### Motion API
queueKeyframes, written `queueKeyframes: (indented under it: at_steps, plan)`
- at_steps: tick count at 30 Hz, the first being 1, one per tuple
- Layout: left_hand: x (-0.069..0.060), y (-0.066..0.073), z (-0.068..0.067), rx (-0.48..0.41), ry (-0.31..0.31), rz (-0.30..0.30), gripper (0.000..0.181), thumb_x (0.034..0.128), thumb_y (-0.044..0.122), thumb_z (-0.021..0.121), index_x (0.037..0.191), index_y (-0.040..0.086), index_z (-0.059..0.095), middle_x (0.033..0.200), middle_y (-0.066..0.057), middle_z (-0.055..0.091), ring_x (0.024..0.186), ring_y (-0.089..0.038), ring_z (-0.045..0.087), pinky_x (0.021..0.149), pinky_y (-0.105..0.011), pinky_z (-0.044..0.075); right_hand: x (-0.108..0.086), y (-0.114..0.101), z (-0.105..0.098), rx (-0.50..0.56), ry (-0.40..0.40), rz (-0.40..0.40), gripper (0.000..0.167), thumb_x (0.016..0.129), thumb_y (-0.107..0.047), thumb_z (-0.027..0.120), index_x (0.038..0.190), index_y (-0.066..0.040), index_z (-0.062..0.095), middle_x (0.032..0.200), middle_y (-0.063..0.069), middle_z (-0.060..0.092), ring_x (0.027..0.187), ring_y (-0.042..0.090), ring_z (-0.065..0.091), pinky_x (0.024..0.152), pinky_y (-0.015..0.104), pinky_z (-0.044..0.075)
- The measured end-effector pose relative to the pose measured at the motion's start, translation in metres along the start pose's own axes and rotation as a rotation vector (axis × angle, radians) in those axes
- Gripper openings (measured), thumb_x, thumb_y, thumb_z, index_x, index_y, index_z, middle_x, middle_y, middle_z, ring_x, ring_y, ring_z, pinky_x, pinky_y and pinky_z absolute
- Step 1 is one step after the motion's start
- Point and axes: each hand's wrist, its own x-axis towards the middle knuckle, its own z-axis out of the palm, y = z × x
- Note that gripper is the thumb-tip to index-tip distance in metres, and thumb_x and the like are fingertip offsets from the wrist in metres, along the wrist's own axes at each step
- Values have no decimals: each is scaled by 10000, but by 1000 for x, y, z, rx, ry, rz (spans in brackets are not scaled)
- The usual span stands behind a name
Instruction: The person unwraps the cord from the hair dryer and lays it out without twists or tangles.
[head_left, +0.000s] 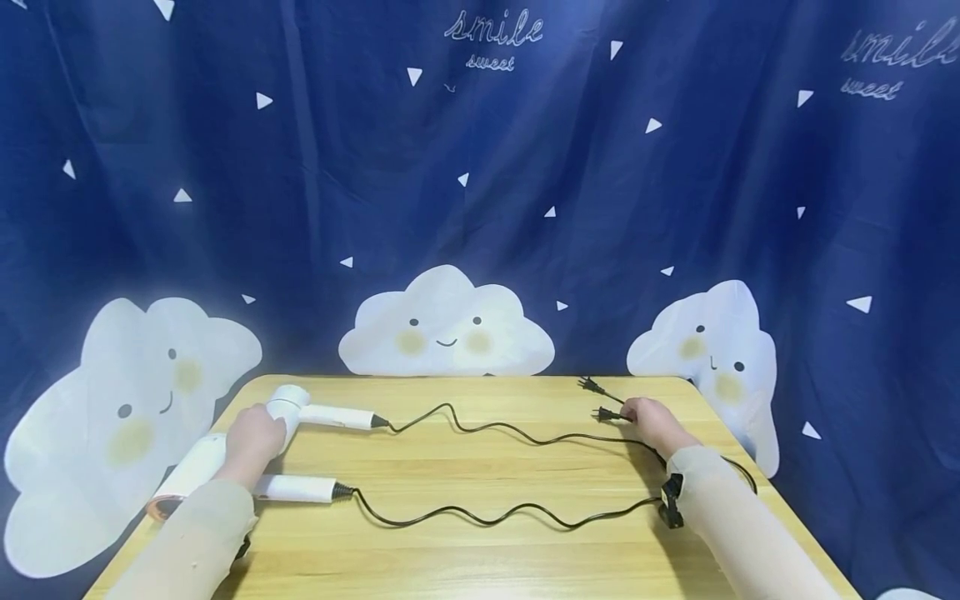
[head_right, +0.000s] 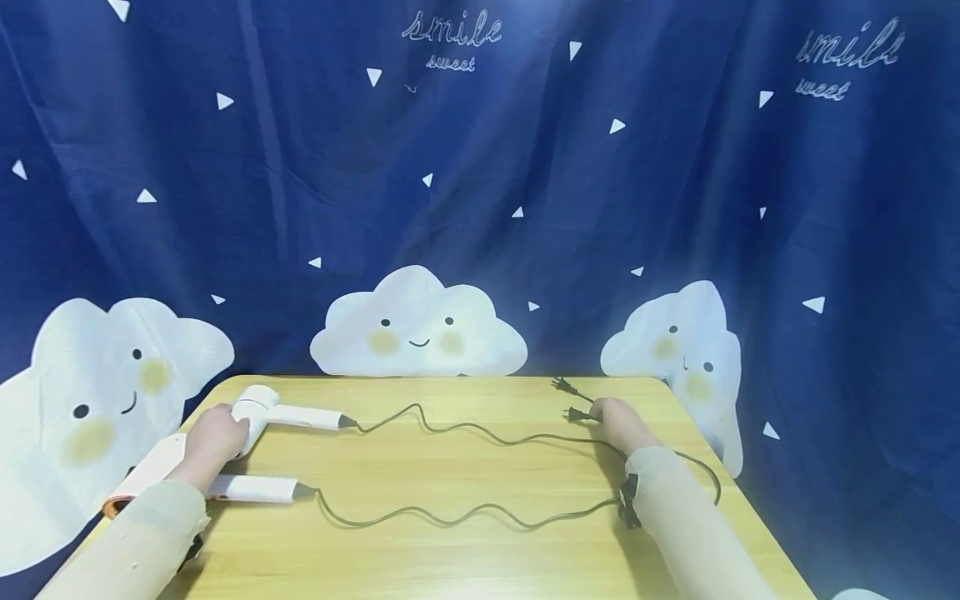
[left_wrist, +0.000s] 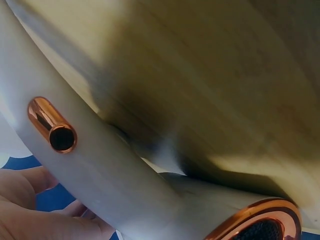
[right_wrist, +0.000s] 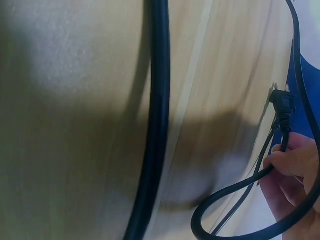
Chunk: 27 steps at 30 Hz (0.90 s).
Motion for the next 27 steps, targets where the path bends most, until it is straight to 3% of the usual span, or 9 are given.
queueKeyframes:
  at_steps: [13, 21, 27]
  plan:
    - [-4, 0, 2, 1, 30, 15, 397, 905, 142, 467, 1007, -241, 501, 914, -396, 565, 847, -525, 576, 750, -590, 484, -8, 6, 2, 128, 20, -44, 176, 879, -26, 713, 1029, 66, 695, 939, 210, 707, 896, 389, 669, 838, 537, 522]
    - [-6, 4, -3, -34, 16, 2, 381, 864, 128, 456, 1000, -225, 500, 900, -374, 561, 803, -476, 564, 736, -574, 472, -15, 12, -8, 172, -24, 22, 242, 839, 126, 620, 1079, 136, 647, 937, 226, 691, 904, 387, 662, 821, 501, 548]
    - [-6, 4, -2, -30, 16, 3, 388, 855, 119, 451, 1009, -234, 493, 906, -380, 556, 812, -485, 563, 746, -579, 470, -21, 19, -6, 198, -61, 54, 231, 842, 123, 634, 1072, 127, 652, 974, 234, 693, 959, 415, 656, 899, 539, 514]
